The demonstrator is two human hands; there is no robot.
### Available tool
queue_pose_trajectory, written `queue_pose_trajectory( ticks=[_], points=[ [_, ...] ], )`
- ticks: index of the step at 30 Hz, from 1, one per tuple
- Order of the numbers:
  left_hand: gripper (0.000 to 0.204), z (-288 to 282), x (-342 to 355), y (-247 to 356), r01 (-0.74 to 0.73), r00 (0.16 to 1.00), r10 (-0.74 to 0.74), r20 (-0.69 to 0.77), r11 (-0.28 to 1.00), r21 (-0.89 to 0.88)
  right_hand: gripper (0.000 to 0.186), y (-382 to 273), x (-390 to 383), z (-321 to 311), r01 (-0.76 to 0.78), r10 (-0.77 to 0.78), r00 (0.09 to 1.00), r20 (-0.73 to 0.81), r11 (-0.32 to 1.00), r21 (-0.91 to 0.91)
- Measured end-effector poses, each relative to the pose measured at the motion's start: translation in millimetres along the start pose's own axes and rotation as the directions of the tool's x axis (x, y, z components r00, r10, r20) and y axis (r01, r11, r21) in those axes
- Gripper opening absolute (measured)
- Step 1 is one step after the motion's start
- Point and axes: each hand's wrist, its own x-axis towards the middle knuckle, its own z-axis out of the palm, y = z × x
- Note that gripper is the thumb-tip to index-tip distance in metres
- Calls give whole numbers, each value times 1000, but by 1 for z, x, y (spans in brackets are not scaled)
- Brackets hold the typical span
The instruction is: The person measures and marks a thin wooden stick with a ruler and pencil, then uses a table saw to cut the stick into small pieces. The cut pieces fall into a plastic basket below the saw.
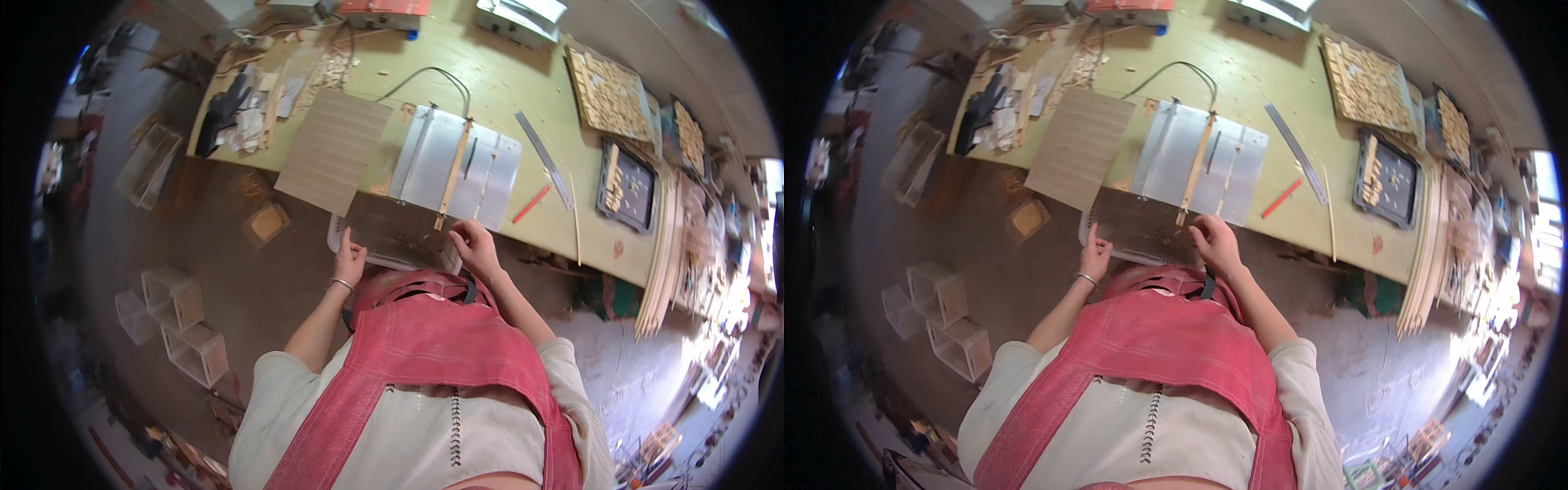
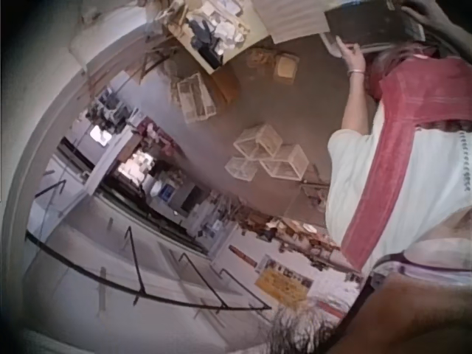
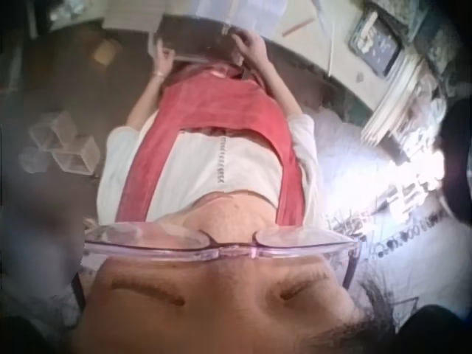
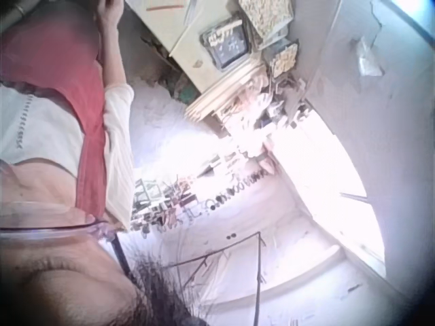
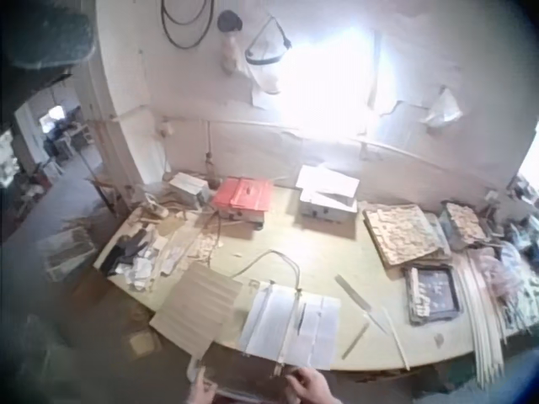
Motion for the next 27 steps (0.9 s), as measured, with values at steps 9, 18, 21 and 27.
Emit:
queue_pose_trajectory(
  ticks=[9, 18, 21, 27],
  points=[
    [72, 3, -68, -30, 169, 980, -160, -117, 983, 66, 13, 130, -73, -57, -78, 81, 990, -117, 996, 37],
    [55, 5, -67, 11, 227, 943, -55, 329, 828, -512, 13, 233, -188, -89, -453, 469, 878, -93, 879, 150],
    [55, 38, -67, 5, 107, 796, 120, 594, 937, -332, 18, 216, -195, -78, -501, 522, 850, -71, 843, 198],
    [64, 2, -48, -43, -330, 437, 457, 774, 883, -335, 37, 111, -163, -25, -471, 500, 863, 71, 746, 470]
  ],
)
